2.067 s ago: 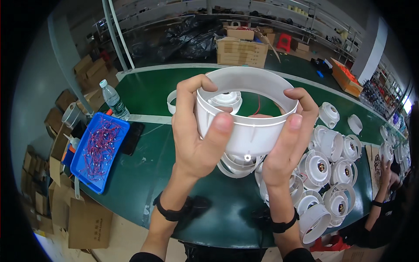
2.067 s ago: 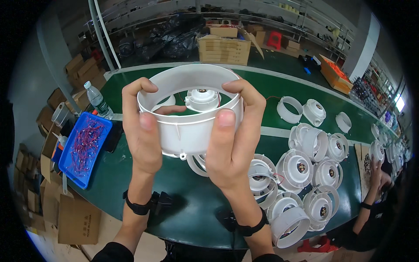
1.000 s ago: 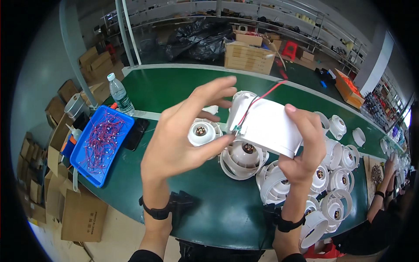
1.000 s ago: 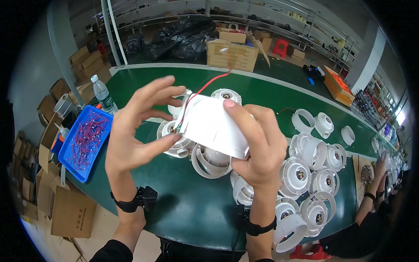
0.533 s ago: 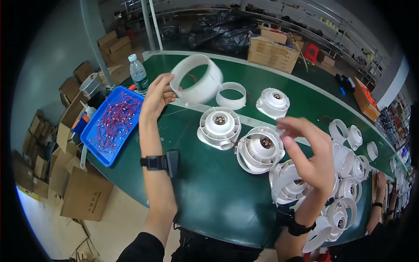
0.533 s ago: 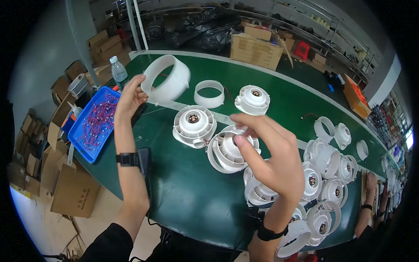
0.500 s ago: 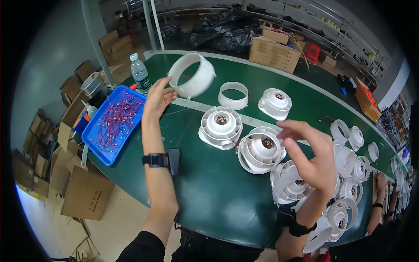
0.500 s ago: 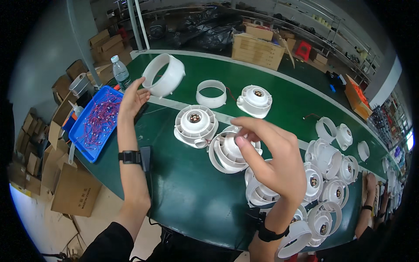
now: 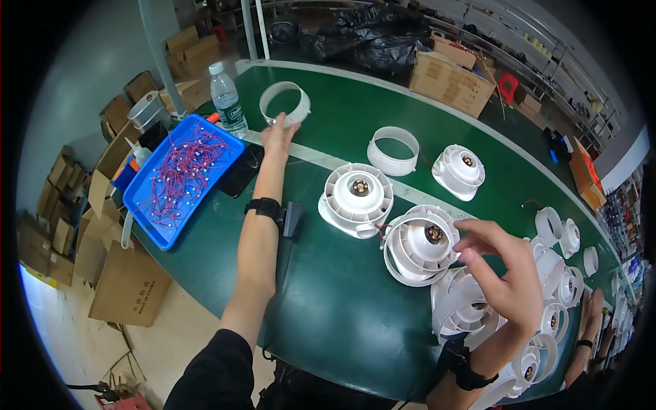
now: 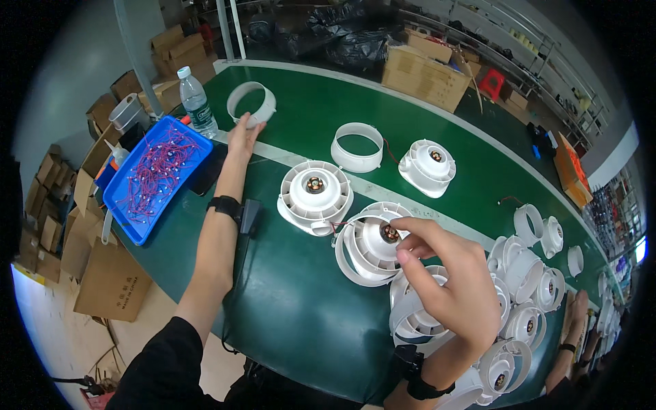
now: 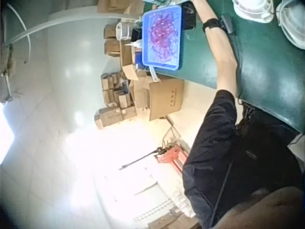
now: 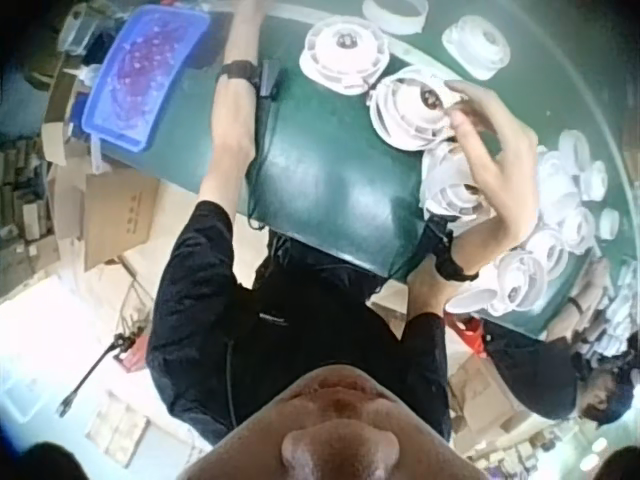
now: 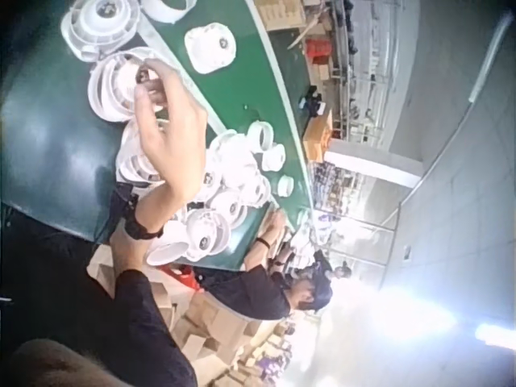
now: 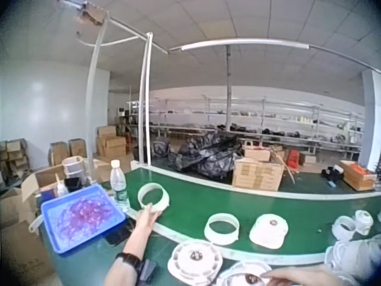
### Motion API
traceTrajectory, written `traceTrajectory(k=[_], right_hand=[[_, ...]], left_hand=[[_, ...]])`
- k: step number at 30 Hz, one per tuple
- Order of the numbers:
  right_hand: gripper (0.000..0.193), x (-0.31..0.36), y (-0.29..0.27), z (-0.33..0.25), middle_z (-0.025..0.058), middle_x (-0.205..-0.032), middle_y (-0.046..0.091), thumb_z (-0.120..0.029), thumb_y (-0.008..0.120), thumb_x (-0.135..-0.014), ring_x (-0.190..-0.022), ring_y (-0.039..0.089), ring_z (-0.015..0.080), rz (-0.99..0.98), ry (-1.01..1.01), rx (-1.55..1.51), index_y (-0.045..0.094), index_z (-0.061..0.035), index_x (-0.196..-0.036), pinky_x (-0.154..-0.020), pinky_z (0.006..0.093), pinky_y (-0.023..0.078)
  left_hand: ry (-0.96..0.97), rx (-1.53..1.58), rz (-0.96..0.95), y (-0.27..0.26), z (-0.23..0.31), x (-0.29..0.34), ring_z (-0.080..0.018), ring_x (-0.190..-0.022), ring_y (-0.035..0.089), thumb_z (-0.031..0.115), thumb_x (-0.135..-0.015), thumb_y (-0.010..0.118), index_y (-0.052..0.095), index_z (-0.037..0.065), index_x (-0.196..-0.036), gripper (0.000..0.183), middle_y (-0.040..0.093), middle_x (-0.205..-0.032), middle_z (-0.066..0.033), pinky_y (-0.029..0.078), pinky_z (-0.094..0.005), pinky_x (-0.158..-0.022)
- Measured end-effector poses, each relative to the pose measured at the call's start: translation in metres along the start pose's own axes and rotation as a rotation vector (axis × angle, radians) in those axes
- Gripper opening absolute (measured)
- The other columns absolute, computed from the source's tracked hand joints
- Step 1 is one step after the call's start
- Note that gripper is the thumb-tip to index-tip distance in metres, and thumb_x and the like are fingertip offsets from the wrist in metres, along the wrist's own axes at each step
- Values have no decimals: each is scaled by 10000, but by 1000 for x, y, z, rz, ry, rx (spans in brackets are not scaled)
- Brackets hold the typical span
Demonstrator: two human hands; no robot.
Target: The person assembles white circular light fixtures by hand on a green workbench. They pick up fixture bases and outer rings, align the components, and snap them together. The person repeatedly moves between the workbench and a cardboard box on the floor to retrieve new parts and place finished units.
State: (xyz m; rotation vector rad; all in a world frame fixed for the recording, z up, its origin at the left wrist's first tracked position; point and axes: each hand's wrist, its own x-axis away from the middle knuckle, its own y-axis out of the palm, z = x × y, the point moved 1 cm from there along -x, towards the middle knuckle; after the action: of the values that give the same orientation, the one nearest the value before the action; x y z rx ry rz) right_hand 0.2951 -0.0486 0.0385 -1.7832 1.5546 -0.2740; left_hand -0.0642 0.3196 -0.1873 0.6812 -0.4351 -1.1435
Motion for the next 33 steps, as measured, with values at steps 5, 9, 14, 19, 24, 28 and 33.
traceTrajectory(k=[5,9,14,19,24,28,33], right_hand=[[280,-4,3,7,160,-856,677,-33,611,-843,-774,669,208,-21,26,29,616,35,-1115,-752,298,521],[279,-9,10,0,153,-835,662,-45,600,-855,-756,657,217,-63,-41,-24,612,30,-1124,-729,303,516],[288,-5,4,4,142,-807,640,-81,590,-872,-725,646,245,-87,-57,-8,599,11,-1145,-701,322,508],[289,-7,8,1,139,-805,637,-88,589,-876,-722,648,255,-122,-69,-19,598,5,-1148,-702,324,507],[268,-5,5,-2,144,-809,641,-72,588,-874,-727,654,259,-105,-109,-60,610,9,-1128,-701,322,510],[260,-5,4,0,143,-814,647,-66,592,-871,-733,659,252,-90,-129,-63,617,11,-1118,-701,320,512],[254,-4,3,-3,148,-849,662,-50,591,-865,-751,665,260,-88,-167,-83,624,16,-1107,-708,322,514]], left_hand=[[259,-55,169,-12,0,-9,-223,-1212,459,163,-822,685,241,-40,-1390,749,412,-1326,-143,439,-397,-968],[502,-248,205,-21,32,-10,-203,-1139,532,159,-862,609,241,-16,-1419,690,492,-1292,-164,457,-342,-942],[43,-699,-681,84,86,81,-231,-1105,578,223,-864,642,355,14,-1394,637,520,-1307,-207,488,-351,-910],[-80,-1522,-1350,135,80,166,-359,-1232,517,547,-588,814,303,86,-1472,1120,470,-1370,-260,432,-432,-1014],[-121,-1869,-1371,158,67,214,-390,-1274,457,542,-458,846,278,99,-1483,1253,405,-1423,-236,431,-423,-1022],[-24,-2015,-1306,160,52,225,-431,-1280,419,469,-455,868,318,107,-1460,1201,432,-1389,-220,418,-435,-1031],[244,-1739,-1152,132,38,167,-393,-1277,431,381,-530,822,412,120,-1406,1002,441,-1387,-205,399,-438,-1045]])
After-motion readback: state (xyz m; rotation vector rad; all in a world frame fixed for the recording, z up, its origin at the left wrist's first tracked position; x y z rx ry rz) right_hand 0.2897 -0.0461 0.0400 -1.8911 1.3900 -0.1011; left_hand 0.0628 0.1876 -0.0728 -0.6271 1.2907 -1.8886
